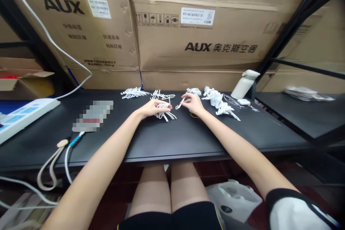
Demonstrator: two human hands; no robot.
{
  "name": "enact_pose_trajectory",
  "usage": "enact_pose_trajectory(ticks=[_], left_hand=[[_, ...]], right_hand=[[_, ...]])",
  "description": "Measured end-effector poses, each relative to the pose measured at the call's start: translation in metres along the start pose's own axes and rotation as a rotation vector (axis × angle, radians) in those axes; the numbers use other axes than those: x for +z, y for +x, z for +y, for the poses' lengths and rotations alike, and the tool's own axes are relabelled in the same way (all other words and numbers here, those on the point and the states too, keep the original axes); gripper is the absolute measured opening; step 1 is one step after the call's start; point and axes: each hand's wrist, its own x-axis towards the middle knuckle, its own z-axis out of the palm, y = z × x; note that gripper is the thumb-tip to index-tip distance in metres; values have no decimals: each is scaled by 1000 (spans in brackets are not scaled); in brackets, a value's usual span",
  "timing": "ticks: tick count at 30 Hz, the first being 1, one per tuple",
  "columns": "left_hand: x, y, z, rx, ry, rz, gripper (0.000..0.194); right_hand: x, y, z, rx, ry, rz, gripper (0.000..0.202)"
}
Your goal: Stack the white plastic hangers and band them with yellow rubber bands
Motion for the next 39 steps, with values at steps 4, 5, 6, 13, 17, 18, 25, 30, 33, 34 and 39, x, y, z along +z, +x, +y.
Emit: enact_pose_trajectory(ticks=[4, 5, 6, 13, 17, 18, 25, 30, 33, 34, 39], left_hand=[[5, 3, -2, 55, 71, 100, 49], [6, 3, -1, 65, 89, 113, 48], [7, 3, -1, 68, 102, 123, 47], [5, 3, -5, 22, 117, 122, 50], [5, 4, -7, 23, 107, 120, 48], [6, 5, -7, 20, 103, 129, 48], [12, 8, -13, 108, 127, 207, 36], [11, 10, -17, 146, 268, 289, 33], [12, 10, -16, 180, 280, 277, 28], [13, 9, -15, 186, 294, 276, 27], [20, 3, -9, 284, 460, 394, 34]], right_hand=[[-1, -2, -8, 9, 58, -25, 21], [-1, -2, -8, 4, 67, -25, 21], [0, -2, -8, -6, 69, -20, 21], [6, -2, -2, -145, -2, 79, 16], [9, -5, -5, -218, -37, 103, 16], [10, -5, -6, -227, -36, 101, 16], [14, -8, -9, -258, -9, 80, 17], [14, -8, -13, -260, 71, 23, 19], [11, -8, -15, -233, 150, -36, 22], [10, -8, -16, -237, 163, -56, 22], [-6, -8, -25, -298, 68, -123, 25]])
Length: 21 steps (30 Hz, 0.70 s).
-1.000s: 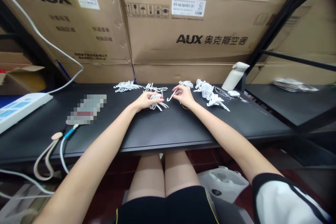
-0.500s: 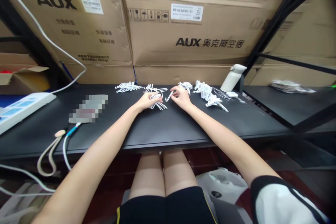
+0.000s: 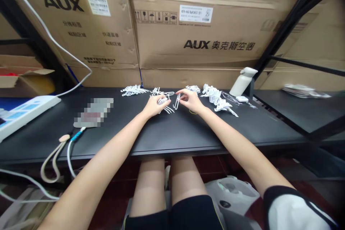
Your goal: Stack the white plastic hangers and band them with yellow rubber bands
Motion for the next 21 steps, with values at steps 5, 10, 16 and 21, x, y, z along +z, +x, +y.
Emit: enact_pose_trajectory(ticks=[5, 10, 16, 21], left_hand=[[5, -3, 7, 51, 33, 122, 36], [8, -4, 5, 21, 45, 100, 37], [7, -3, 4, 53, 57, 76, 34], [6, -1, 3, 80, 54, 58, 35]], right_hand=[[-3, -2, -16, 11, 26, -57, 29], [11, -7, -29, -88, 12, -36, 27], [25, -10, -32, -92, 0, -5, 30], [35, -13, -32, -117, -1, 30, 33]])
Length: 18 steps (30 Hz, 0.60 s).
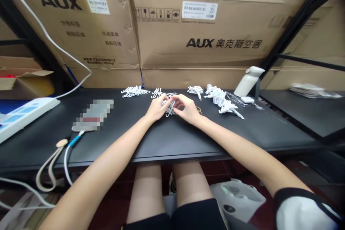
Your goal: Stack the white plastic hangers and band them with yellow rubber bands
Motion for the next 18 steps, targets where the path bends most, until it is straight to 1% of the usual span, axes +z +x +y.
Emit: enact_pose_trajectory(ticks=[3, 5, 9, 11, 12, 16, 18], left_hand=[[0, 0, 0, 11, 6, -10, 35], [0, 1, 1, 12, 1, -20, 35], [-1, 1, 4, -44, -22, -5, 39], [-2, 2, 5, -65, -41, -1, 40], [-3, 2, 5, -67, -47, -2, 40], [-4, 2, 5, -50, -47, -9, 39], [-3, 2, 5, -51, -40, -1, 41]], right_hand=[[4, -1, -1, -2, 27, -16, 35], [4, -1, -1, 23, 53, -37, 38], [-2, 1, 2, 86, 102, -96, 55], [-4, 1, 5, 131, 120, -112, 58], [-4, 1, 6, 157, 133, -118, 55], [0, -1, 6, 216, 159, -188, 31], [2, -2, 5, 229, 135, -201, 26]])
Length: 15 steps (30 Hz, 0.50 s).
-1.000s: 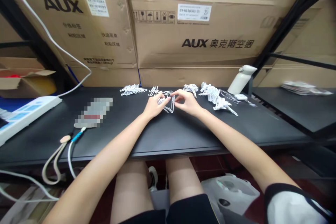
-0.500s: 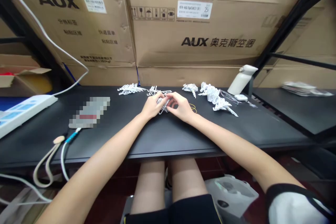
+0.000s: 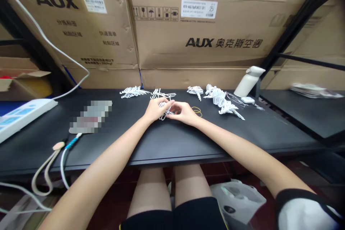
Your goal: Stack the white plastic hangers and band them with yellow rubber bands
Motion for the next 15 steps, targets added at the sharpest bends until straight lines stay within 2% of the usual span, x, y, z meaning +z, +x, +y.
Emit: enact_pose_trajectory(ticks=[5, 9, 11, 14, 15], left_hand=[[1, -1, 0, -14, 6, -7, 42], [1, -3, -2, 18, 2, -25, 37], [0, -4, -3, -5, 18, -2, 35], [-3, -3, -4, -59, -3, 36, 34], [-4, -1, -5, -76, -41, 12, 34]], right_hand=[[7, -1, 0, -10, -52, 65, 23], [9, 0, -1, -91, -198, 123, 19], [-1, 1, -4, -132, -246, 64, 21], [-32, 3, -6, -129, -273, -86, 25], [-45, 4, -4, -96, -278, -60, 22]])
